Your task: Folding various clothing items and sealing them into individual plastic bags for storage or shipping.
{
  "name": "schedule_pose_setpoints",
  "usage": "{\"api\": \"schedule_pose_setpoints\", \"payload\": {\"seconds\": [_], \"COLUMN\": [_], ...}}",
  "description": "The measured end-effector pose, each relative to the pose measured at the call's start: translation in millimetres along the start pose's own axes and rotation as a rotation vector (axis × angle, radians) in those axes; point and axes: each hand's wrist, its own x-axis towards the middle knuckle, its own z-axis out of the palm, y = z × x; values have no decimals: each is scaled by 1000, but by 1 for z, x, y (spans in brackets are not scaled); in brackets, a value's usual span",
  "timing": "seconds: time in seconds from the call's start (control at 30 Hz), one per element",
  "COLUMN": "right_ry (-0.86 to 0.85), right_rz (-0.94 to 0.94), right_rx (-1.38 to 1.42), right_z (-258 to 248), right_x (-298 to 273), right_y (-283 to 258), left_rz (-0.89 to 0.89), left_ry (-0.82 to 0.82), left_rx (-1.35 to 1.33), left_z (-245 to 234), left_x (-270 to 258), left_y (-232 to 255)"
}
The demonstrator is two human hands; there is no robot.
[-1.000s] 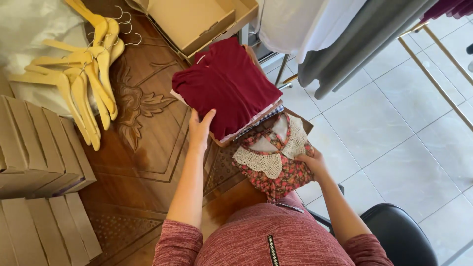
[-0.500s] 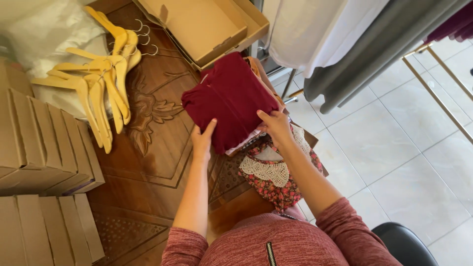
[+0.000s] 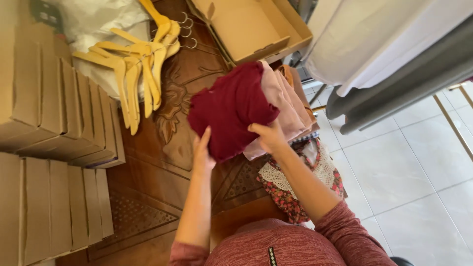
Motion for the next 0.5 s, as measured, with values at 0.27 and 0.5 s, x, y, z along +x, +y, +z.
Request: {"api": "schedule_pose_setpoints", "payload": {"seconds": [0.27,0.5], "right_ry": [-311,-321], "right_rz": [435,979], "right_rx": [222,-555], "right_z": [-1,-74], "right_x": [-104,-157], "right_y": [105,107], "left_rz": [172,-88], "left_ry": [130,263], "left_rx": [338,791], "left_z": [-118,-198], "left_x": [-107,-140], "left_y": [71,-38]}}
